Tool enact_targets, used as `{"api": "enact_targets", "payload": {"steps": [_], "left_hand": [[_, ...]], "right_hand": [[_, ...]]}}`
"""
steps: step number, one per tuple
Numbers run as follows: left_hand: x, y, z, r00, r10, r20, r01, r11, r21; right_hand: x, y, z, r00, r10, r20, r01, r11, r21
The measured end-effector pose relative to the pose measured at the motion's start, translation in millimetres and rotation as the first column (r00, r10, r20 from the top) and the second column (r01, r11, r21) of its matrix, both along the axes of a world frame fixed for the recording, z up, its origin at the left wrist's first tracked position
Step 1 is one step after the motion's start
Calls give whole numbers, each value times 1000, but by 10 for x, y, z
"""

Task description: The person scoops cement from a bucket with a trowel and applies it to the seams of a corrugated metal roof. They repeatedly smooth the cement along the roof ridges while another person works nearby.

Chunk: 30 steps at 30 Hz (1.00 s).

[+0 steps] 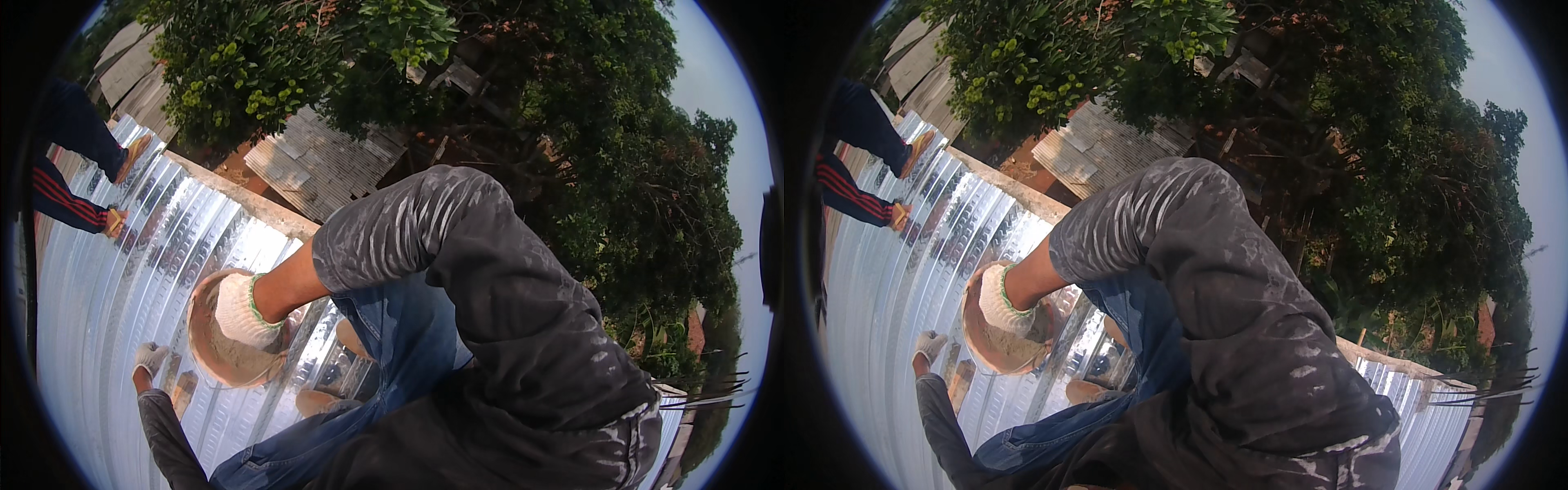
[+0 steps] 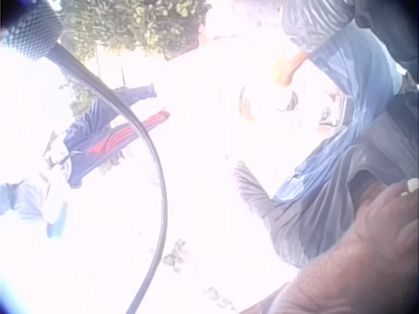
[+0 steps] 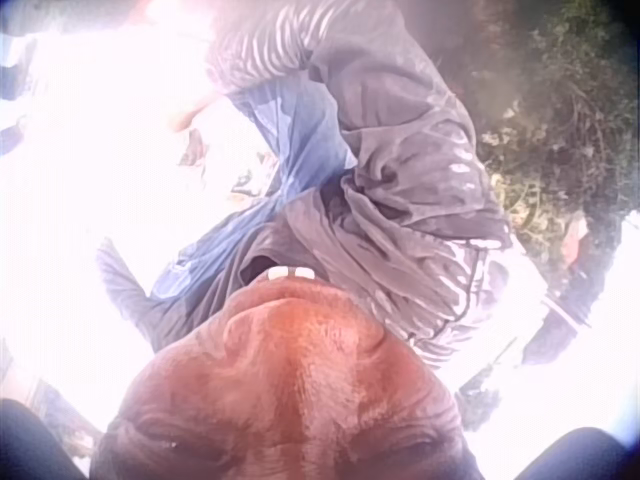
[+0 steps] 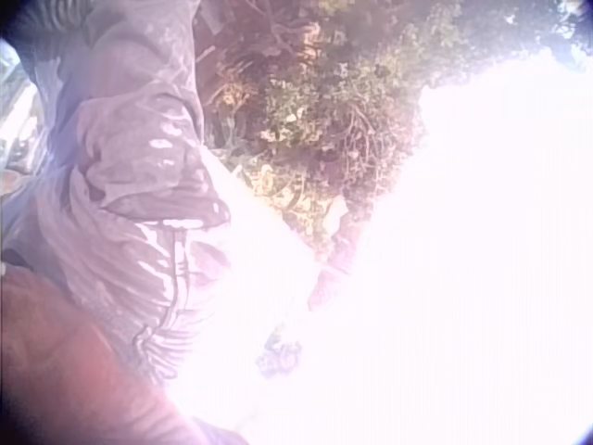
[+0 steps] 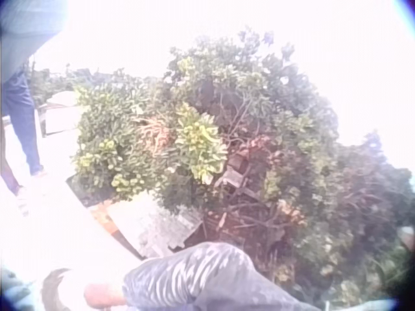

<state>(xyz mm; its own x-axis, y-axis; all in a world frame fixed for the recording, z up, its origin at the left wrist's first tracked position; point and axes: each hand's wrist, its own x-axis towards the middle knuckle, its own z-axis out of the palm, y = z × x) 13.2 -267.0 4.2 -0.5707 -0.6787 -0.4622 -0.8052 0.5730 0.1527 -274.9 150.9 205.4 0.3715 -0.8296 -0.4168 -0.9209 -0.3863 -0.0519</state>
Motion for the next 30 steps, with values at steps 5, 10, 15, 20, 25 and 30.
{"api": "enact_targets", "payload": {"steps": [5, 10, 15, 20, 25, 30], "left_hand": [[-99, 169, -37, 1000, -10, 2, 10, 999, 34], [-35, 124, -33, 1000, -8, 4, 8, 999, 31], [-65, 168, -36, 999, -26, 26, 25, 999, 43], [-155, 205, 143, 997, -64, 44, 65, 998, -24], [-293, 368, 109, 993, 31, 114, -37, 998, 52], [-28, -12, -77, 992, -122, -14, 120, 989, -87]], "right_hand": [[-23, 86, -24, 998, 54, -21, -54, 999, -7], [-10, 28, -78, 999, 52, -2, -52, 998, -25], [-29, 39, -124, 999, 28, 43, -27, 999, -35], [-70, 85, -179, 993, 29, 111, -13, 989, -146], [-59, 125, -212, 991, 17, 130, 2, 989, -146], [-22, 108, -118, 989, 29, 147, 3, 977, -211]]}}
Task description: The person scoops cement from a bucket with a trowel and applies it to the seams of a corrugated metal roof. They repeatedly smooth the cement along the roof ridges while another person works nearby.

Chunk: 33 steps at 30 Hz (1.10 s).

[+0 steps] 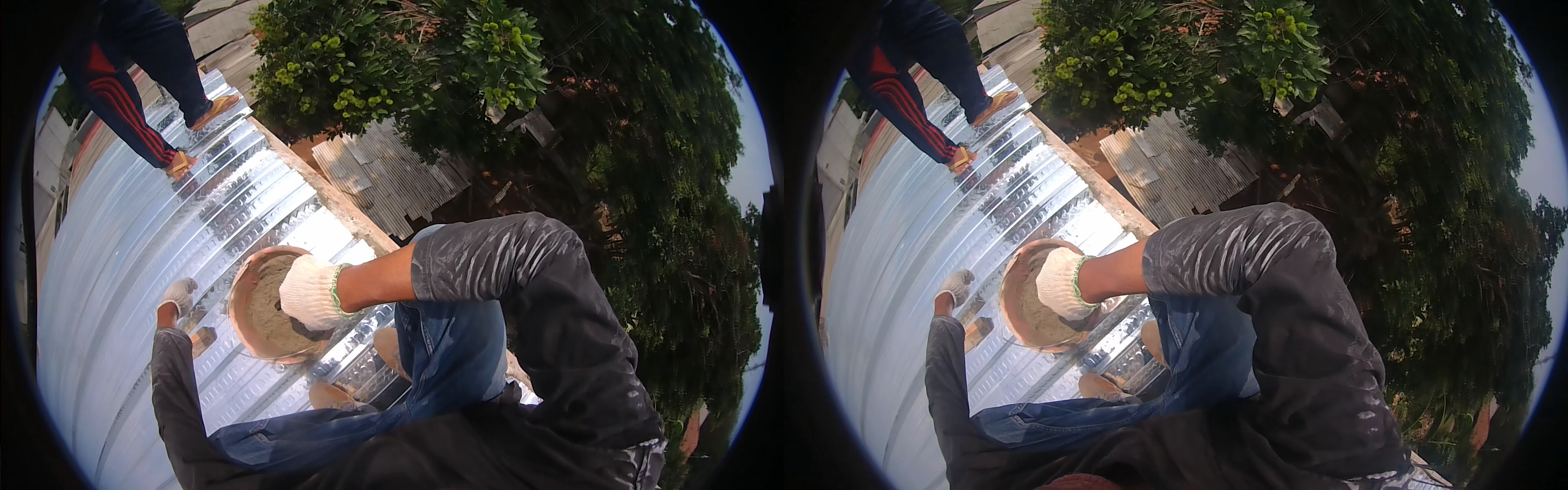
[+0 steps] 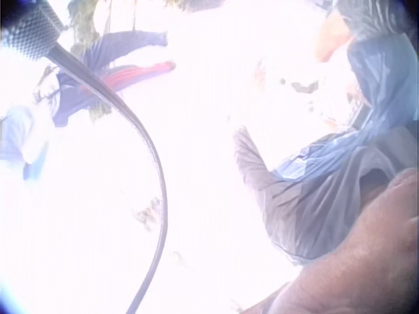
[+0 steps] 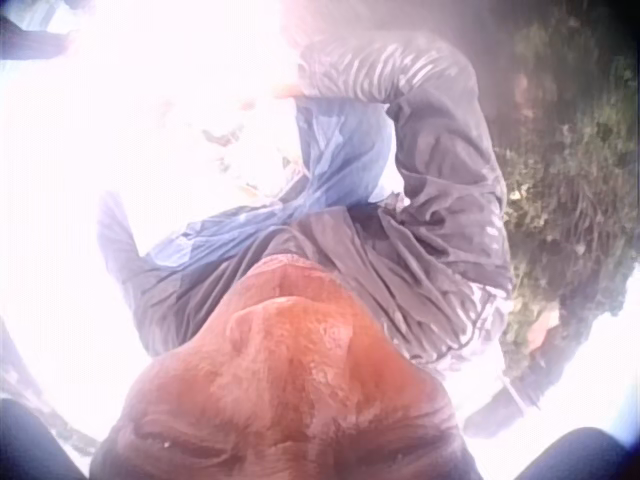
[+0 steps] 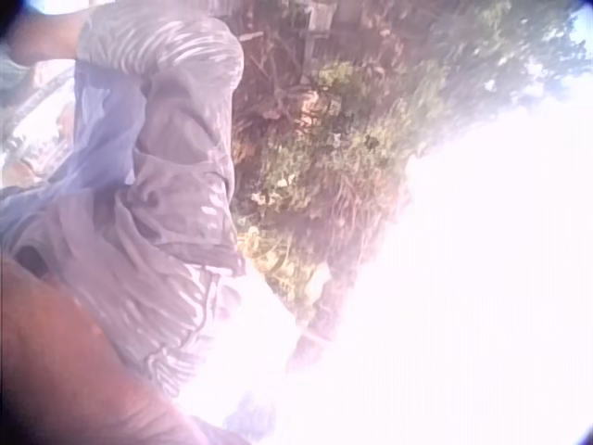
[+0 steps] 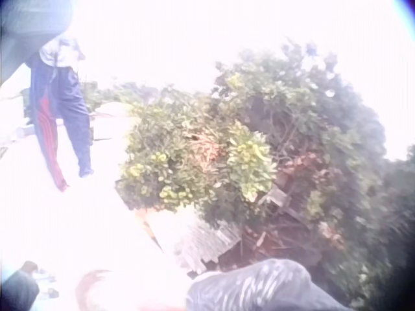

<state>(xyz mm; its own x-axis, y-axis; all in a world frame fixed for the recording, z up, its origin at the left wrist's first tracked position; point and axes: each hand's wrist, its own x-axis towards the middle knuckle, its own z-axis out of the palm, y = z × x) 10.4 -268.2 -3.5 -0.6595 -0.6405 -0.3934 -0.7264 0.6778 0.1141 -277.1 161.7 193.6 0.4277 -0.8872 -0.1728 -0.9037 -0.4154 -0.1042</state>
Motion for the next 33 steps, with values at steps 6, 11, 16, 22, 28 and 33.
{"api": "enact_targets", "payload": {"steps": [6, 11, 16, 22, 28, 33], "left_hand": [[-310, 373, 37, 1000, 5, 0, -5, 992, 127], [-266, 381, 303, 987, 83, 135, -101, 985, 137], [-259, 331, 315, 990, 92, 105, -107, 983, 150], [-299, 402, 248, 988, 106, 111, -122, 982, 147], [-252, 340, 193, 992, 90, 92, -101, 987, 123], [-143, 273, 169, 993, 118, 23, -120, 983, 139]], "right_hand": [[-12, 53, 14, 996, -36, -88, 46, 992, 114], [-14, -35, -80, 998, -24, -50, 26, 999, 40], [26, -24, 111, 998, -14, -65, 21, 994, 105], [18, -4, 83, 996, -45, -74, 51, 996, 76], [34, -27, 14, 999, -47, -21, 48, 998, 37], [28, 4, 60, 997, -52, -64, 57, 995, 85]]}}
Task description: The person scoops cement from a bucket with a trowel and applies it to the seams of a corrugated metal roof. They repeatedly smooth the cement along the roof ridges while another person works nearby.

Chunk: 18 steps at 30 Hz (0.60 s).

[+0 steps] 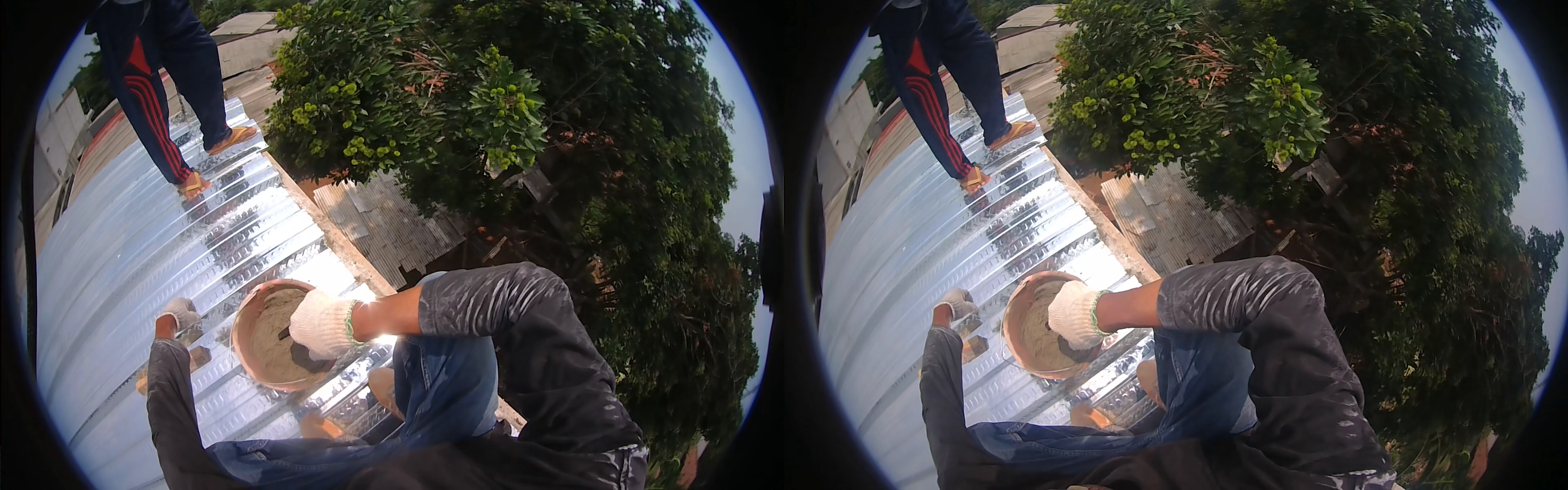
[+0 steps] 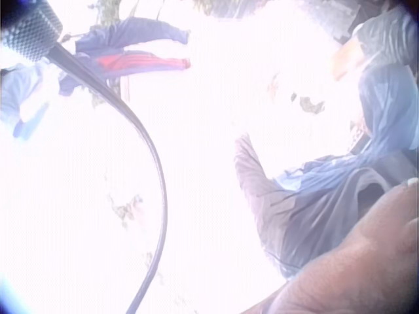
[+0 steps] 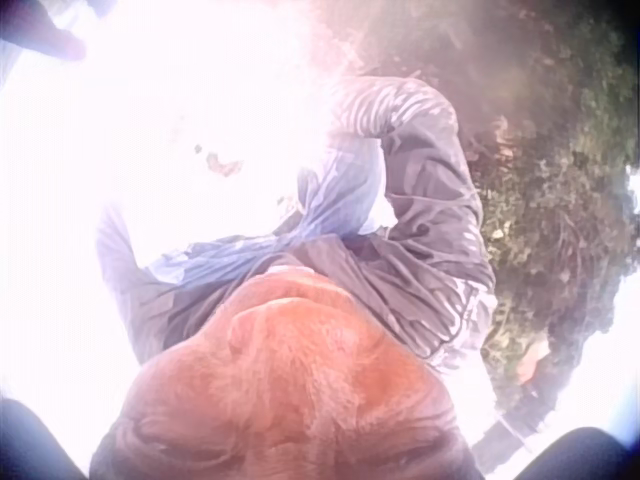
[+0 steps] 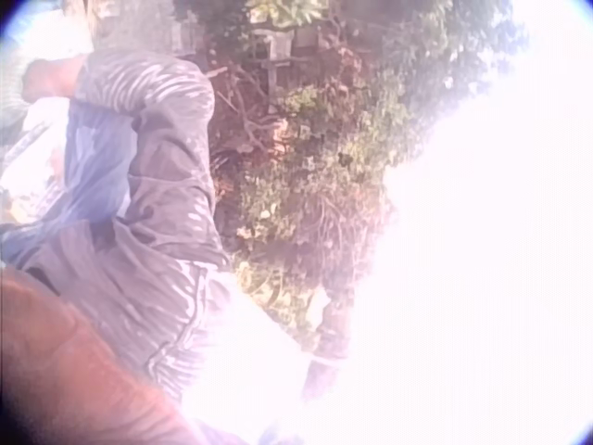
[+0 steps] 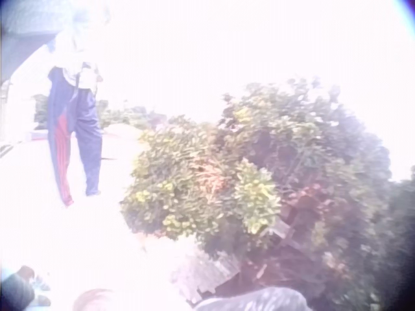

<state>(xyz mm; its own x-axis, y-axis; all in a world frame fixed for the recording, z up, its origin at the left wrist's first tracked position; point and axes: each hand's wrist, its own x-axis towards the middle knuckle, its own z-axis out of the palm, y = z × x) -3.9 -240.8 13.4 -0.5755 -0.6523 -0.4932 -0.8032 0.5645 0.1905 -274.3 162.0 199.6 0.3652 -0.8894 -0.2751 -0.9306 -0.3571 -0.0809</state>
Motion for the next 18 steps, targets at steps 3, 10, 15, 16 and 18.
{"api": "enact_targets", "payload": {"steps": [3, 10, 15, 16, 18], "left_hand": [[87, -66, -19, 998, 5, 67, -4, 1000, -22], [102, -33, -52, 995, -43, 85, 44, 999, -6], [-99, 115, 27, 999, 16, 30, -16, 1000, 19], [-77, 47, 44, 999, 7, 47, -8, 1000, 12], [-33, 3, 31, 999, -28, 32, 28, 1000, -4]], "right_hand": [[26, -36, 16, 1000, 22, -15, -22, 1000, 19], [43, -66, 101, 1000, 1, -17, -1, 999, 51], [-9, -43, 77, 999, -29, 15, 27, 993, 117], [28, -74, 122, 1000, -28, 8, 27, 993, 117], [63, -76, 129, 999, -34, 8, 33, 994, 108]]}}
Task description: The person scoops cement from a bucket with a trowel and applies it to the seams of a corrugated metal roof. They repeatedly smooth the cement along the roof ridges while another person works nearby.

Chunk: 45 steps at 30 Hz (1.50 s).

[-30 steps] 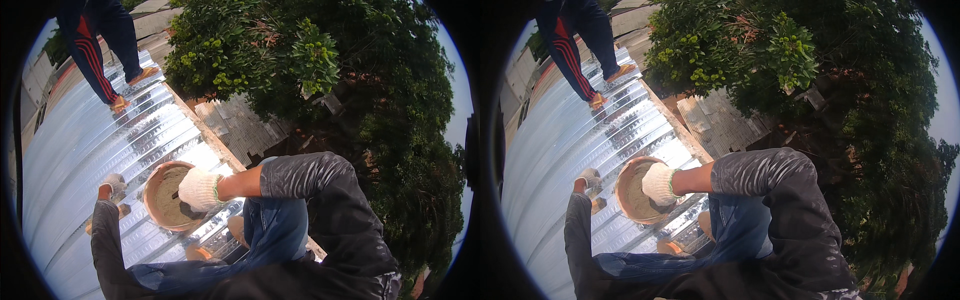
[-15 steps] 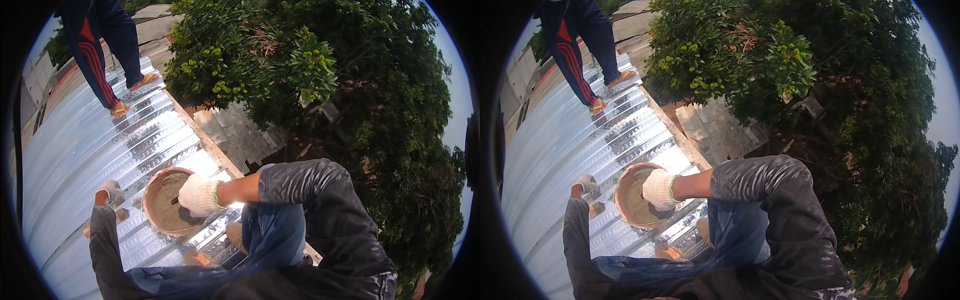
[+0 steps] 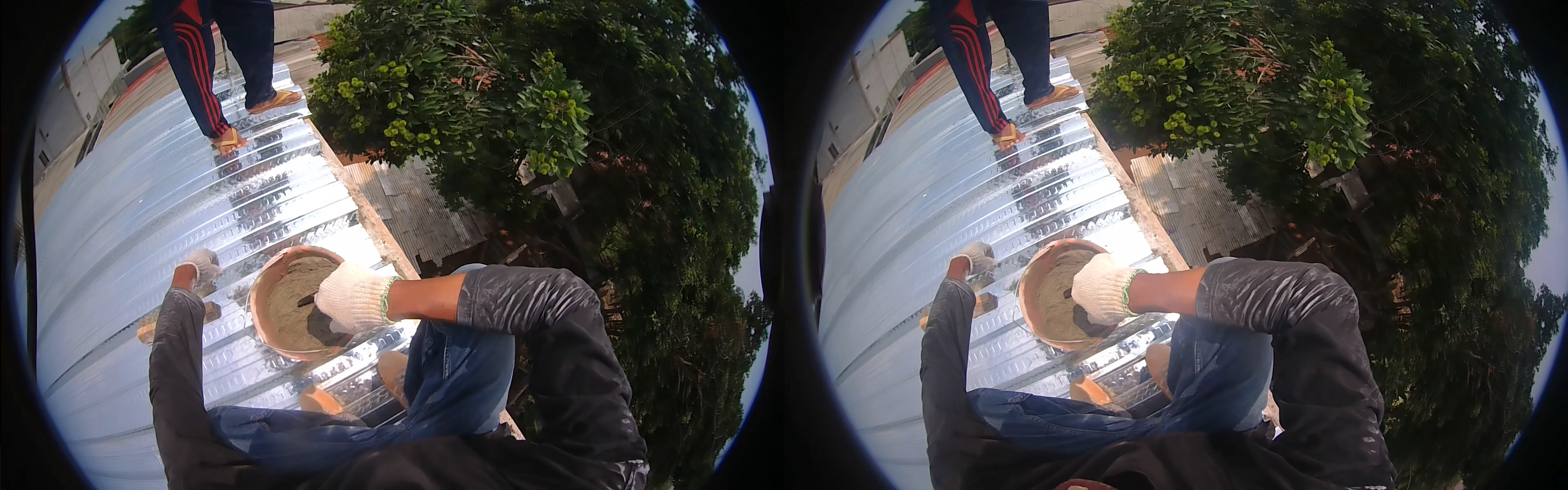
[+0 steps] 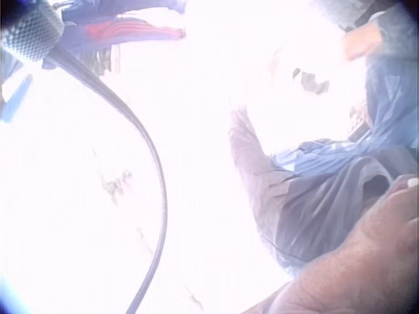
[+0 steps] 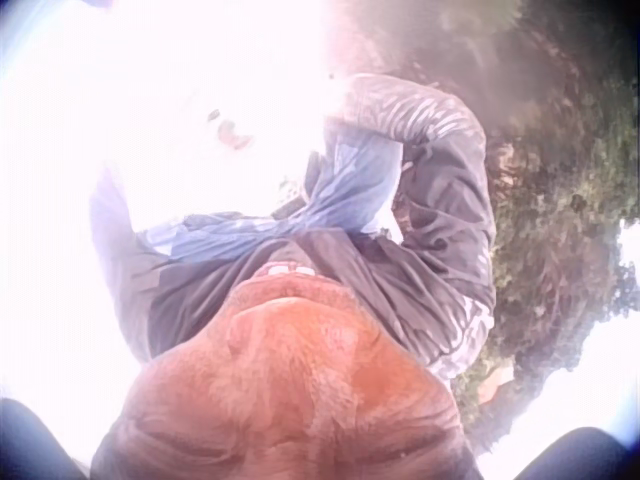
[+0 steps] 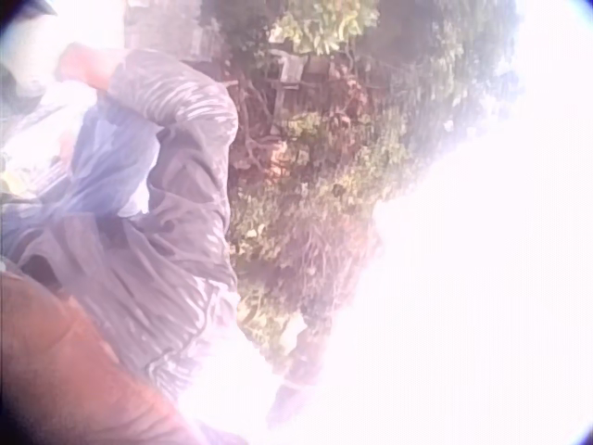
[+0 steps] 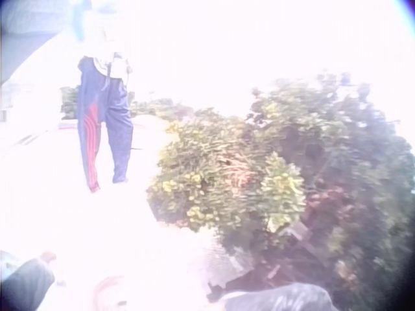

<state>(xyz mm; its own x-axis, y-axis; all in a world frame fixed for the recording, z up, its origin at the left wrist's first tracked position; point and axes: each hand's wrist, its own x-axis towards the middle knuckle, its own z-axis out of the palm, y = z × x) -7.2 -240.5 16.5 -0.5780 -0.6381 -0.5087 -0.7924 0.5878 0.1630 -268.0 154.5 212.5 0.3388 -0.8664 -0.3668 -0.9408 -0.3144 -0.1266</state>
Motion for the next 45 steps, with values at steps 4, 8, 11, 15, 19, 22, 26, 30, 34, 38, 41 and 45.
{"api": "enact_targets", "payload": {"steps": [4, 8, 11, 15, 19, 22, 26, 30, 34, 38, 41, 45], "left_hand": [[29, 12, -16, 1000, 27, -11, -27, 1000, 7], [26, 104, 2, 999, 41, 11, -42, 999, 6], [152, 10, -39, 1000, 18, 2, -18, 1000, -5], [269, -137, -81, 1000, 1, -3, -1, 1000, -2], [97, 35, -130, 1000, 9, 18, -9, 1000, 17], [148, 6, -123, 999, 38, -25, -36, 998, 51], [313, -189, -101, 992, 62, -109, -64, 998, -15], [45, 118, -67, 988, 105, -111, -100, 994, 47], [30, 51, -41, 985, 88, -148, -83, 996, 37], [218, -215, -129, 999, 29, -23, -30, 999, -42], [126, -118, -275, 1000, 10, -1, -10, 1000, -20], [195, -193, -376, 999, 43, -13, -43, 999, 6]], "right_hand": [[23, -15, -27, 999, 5, -43, -4, 1000, 18], [8, 7, -36, 994, 17, -104, -12, 999, 47], [49, -11, -60, 994, 40, -103, -38, 999, 22], [68, -7, -54, 991, 77, -107, -83, 995, -47], [-32, 57, -233, 996, 81, -40, -84, 994, -74], [-81, 55, -376, 995, 94, 35, -88, 985, -150], [61, -27, -280, 989, 121, -86, -132, 983, -131], [47, 41, -337, 989, 111, -95, -120, 989, -85], [26, 29, -319, 991, 118, -68, -126, 983, -135], [91, -23, -224, 992, 103, -73, -112, 985, -134], [53, 21, -299, 992, 99, -79, -108, 987, -115], [53, -3, -362, 990, 118, -78, -127, 984, -122]]}}
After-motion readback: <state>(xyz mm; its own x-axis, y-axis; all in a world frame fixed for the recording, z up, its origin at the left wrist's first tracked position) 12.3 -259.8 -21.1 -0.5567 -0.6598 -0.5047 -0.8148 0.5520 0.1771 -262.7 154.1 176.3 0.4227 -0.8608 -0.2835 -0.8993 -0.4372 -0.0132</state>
